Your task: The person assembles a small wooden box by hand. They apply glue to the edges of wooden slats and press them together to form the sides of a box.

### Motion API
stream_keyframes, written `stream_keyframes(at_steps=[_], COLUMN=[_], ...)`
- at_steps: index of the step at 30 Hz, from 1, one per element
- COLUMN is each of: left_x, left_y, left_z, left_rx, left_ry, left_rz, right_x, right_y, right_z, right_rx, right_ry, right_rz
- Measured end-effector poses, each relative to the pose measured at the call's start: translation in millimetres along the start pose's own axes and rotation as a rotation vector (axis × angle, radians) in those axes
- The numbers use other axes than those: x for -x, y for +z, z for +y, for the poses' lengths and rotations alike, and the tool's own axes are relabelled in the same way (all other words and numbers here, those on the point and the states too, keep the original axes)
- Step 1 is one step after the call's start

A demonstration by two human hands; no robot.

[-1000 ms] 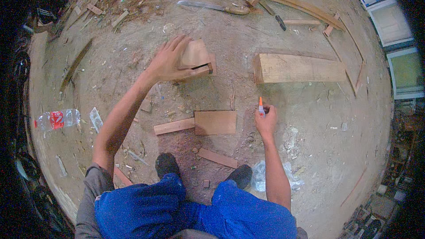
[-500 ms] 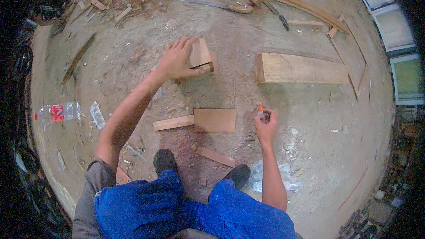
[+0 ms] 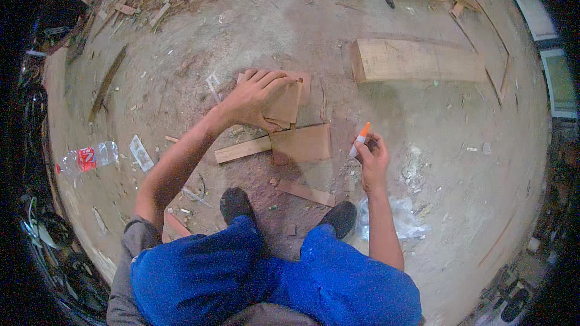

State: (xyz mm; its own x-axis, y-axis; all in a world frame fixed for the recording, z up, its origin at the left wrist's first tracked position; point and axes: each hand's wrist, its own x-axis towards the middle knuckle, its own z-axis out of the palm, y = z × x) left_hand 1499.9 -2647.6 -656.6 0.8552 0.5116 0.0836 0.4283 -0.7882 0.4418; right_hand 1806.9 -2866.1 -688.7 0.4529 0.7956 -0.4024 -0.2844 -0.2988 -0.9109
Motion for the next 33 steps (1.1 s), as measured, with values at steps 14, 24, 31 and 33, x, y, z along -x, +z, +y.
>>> stream_keyframes(at_steps=[14, 24, 31, 33], left_x=[-2.6, -5.6, -0.8, 0.2], left_y=[2.8, 1.9, 2.6, 1.9], left_z=[0.3, 10.0, 6.1, 6.7], left_rx=[0.056, 0.028, 0.05, 0.004], left_ry=[-0.046, -0.114, -0.089, -0.092], left_rz=[0.055, 0.075, 0.141, 0.153], right_x=[4.2, 5.6, 2.7, 5.8], right_y=[-8.0, -13.4, -9.2, -5.7], right_z=[19.5, 28.9, 28.5, 21.5], right_rx=[0.672, 0.853, 0.059, -0.014], right_ry=[-0.188, -0.386, 0.164, 0.18], right_rz=[0.079, 0.039, -0.016, -0.032])
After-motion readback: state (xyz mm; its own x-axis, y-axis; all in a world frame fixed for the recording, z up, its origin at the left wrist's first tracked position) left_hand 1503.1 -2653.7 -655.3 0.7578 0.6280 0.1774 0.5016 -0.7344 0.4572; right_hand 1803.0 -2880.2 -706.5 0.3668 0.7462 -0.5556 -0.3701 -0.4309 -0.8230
